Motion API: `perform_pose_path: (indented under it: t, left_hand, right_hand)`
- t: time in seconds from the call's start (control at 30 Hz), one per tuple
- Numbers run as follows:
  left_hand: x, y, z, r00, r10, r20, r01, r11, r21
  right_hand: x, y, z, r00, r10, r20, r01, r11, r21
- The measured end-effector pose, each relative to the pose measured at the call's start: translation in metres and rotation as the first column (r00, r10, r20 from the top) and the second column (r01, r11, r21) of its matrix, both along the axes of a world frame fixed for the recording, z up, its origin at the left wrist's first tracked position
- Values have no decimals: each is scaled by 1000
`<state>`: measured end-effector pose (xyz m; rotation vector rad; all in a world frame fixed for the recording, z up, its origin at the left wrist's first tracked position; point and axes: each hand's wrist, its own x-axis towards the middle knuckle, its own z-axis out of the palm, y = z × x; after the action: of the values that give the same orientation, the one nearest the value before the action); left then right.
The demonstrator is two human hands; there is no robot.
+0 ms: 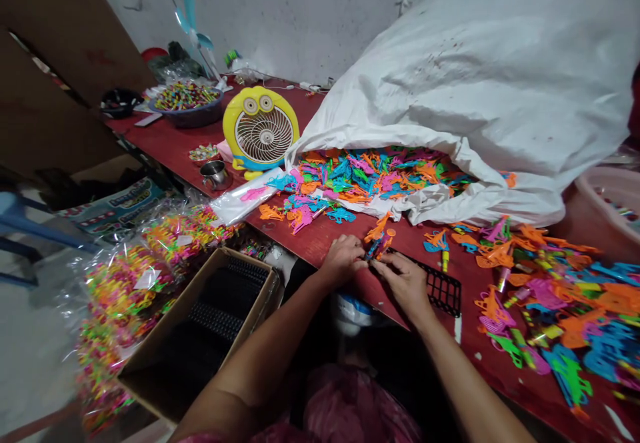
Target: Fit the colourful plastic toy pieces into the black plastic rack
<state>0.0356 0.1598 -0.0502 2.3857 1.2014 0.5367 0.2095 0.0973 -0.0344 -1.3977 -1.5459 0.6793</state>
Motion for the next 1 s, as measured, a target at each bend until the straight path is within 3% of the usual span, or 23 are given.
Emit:
perform_pose_path:
  t: [0.27,0.47,0.7,0.8,0.93,1.0]
  left_hand:
    - [0,1,3,1000,-11,-6,11,1000,-14]
    - [-2,2,6,999,-39,-21,38,999,-21]
    - [-4,3,-2,998,-54,-19,55,998,34]
    - [-4,2,-4,999,-44,-32,45,998,49]
    - [-2,0,-3,999,-13,-48,14,999,30]
    - [-2,0,-2,999,-12,-43,13,1000,25]
  right_hand:
    - [-9,-1,3,1000,-14,-16,13,996,-84]
    - [-5,2,5,984,13,-176,-52,974,-220]
    - [2,1,5,967,5,-255,-77,959,-274]
    - [-1,-1,4,966,6,-259,-74,965,-252]
    - [-7,-6,2,993,-19,-115,5,993,-122]
    - [-7,-7,0,992,-39,-116,24,992,-123]
